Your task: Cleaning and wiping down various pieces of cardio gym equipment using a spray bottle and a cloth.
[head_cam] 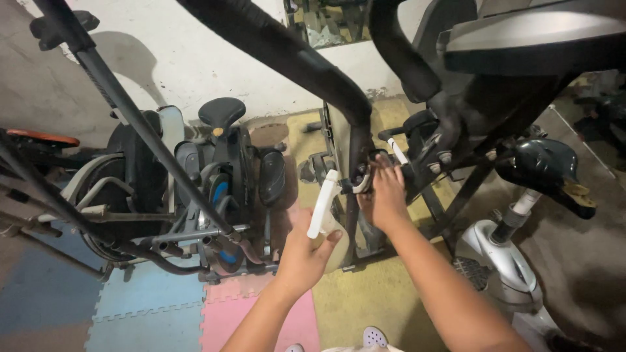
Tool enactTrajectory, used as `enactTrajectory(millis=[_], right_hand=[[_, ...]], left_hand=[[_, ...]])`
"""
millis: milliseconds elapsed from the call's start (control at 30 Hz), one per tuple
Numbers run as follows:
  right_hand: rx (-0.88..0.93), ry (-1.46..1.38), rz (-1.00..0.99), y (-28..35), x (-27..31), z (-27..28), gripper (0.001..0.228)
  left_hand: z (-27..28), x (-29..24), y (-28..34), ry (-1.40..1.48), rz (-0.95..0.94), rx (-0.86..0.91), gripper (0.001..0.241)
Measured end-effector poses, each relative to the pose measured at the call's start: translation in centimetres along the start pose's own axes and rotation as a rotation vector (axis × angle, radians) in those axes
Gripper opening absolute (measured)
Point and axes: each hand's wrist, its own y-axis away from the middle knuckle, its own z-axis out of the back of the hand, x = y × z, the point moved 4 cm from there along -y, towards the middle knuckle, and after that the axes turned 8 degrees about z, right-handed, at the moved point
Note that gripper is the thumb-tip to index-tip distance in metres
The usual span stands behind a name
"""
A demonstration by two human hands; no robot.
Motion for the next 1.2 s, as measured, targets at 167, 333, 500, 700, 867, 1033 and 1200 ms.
enactTrajectory(millis=[167,333,500,700,867,1033,1200], right_hand=[[0.136,0.155,0.055,0.9,-1.4,3.2,0.061],[0.019,0.272,0.097,0.8,-2.2,2.2,0.05],[0.068,0.285,-0.051,0.6,1.5,-0.8,0.092],[-0.025,0.2,0.195,5.0,0.5,-1.3,0.064],[-0.012,0.083,0.276,5.9,-0.3,2.6,0.077],[-0.294,0.063,0.24,5.6,-1.7,3.9,0.07],[0.53,0.455,-0.105,1.8,-3.5,-1.2,0.071]], left_hand=[[-0.5,-1.6,-0.5,0.031,0.004,0.047,0.036],[0.2,-1.7,-0.4,0.01,0.025,0.02,0.029],[-0.4,-1.3,-0.2,0.034,0.005,-0.012,0.04],[-1.4,-2.1,-0.8,0.055,-0.054,0.059,0.028],[-1.3,-3.6,-1.1,0.04,0.052,0.107,0.041],[-1.6,-3.5,-1.3,0.053,0.167,0.109,0.047],[-2.2,-3.8,-1.2,0.046,0.202,0.135,0.05]])
